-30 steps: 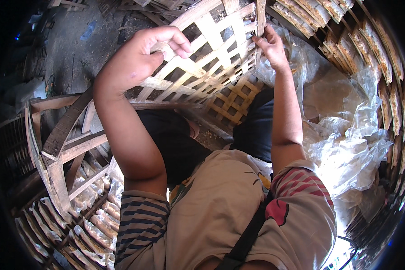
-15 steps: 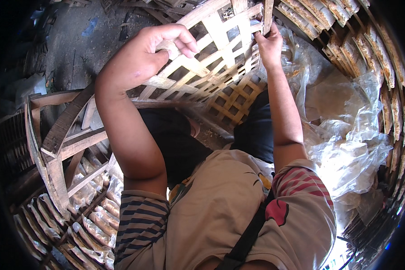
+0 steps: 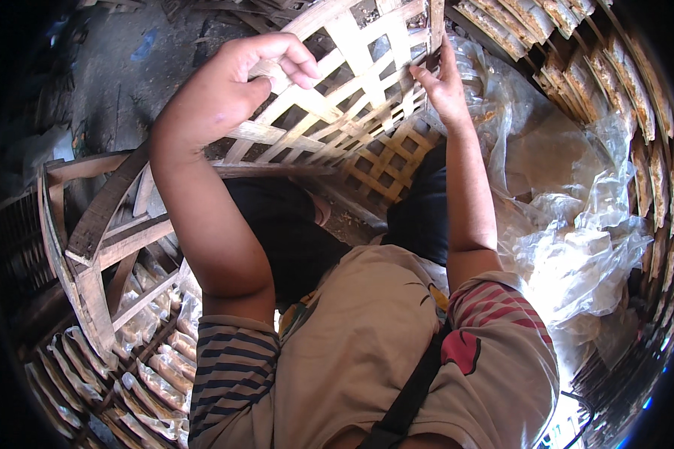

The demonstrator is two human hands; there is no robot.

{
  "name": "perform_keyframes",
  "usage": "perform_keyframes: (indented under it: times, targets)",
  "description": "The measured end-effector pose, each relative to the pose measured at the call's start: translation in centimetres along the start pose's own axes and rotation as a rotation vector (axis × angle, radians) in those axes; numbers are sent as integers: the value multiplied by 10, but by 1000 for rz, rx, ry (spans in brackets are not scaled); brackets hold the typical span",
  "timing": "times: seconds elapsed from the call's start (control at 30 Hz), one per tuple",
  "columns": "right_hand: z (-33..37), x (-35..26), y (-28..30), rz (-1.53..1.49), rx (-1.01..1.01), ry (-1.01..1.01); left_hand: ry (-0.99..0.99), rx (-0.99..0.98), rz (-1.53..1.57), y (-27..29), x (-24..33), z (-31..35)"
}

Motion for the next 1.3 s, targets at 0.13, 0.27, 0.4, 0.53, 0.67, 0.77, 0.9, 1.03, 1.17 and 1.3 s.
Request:
perform_keyframes:
  times: [0.13, 0.27, 0.4, 0.53, 0.67, 0.77, 0.9, 1.03, 1.17, 1.3]
  targets:
    - [9, 6, -10, -59, 132, -71, -4, 1, -16, 0, 2, -1]
    - [15, 11, -17, -7, 170, -73, 22, -18, -26, 2, 0, 0]
    - [21, 15, -23, -44, 211, -135, 45, -30, -18, 1, 2, 0]
    - [20, 13, -23, 23, 269, -135, 48, -51, -35, 2, 2, -1]
    - [15, 6, -28, 106, 294, -189, 38, -40, -31, 2, 0, 0]
    - [14, 9, -26, 173, 346, -222, 76, -30, -39, 2, -1, -1]
    - [13, 15, -26, 190, 416, -271, 106, -15, -62, 3, -2, 0]
    - [17, 38, -15, 128, 456, -262, 75, -35, -58, 5, -4, -3]
    - [35, 23, -14, -231, 460, -236, 37, 5, -20, 5, -8, -1]
    - [41, 23, -15, -163, 436, -150, -2, 14, -34, 4, -5, -1]
Point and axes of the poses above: each hand's wrist, its own z-axis away from the middle knuckle, its own y-axis out of the back of the hand, x = y × z, the point moved 5 cm from there along -z, towards the middle knuckle, and after that the axes turned 3 degrees about y, right-handed, at the moved point
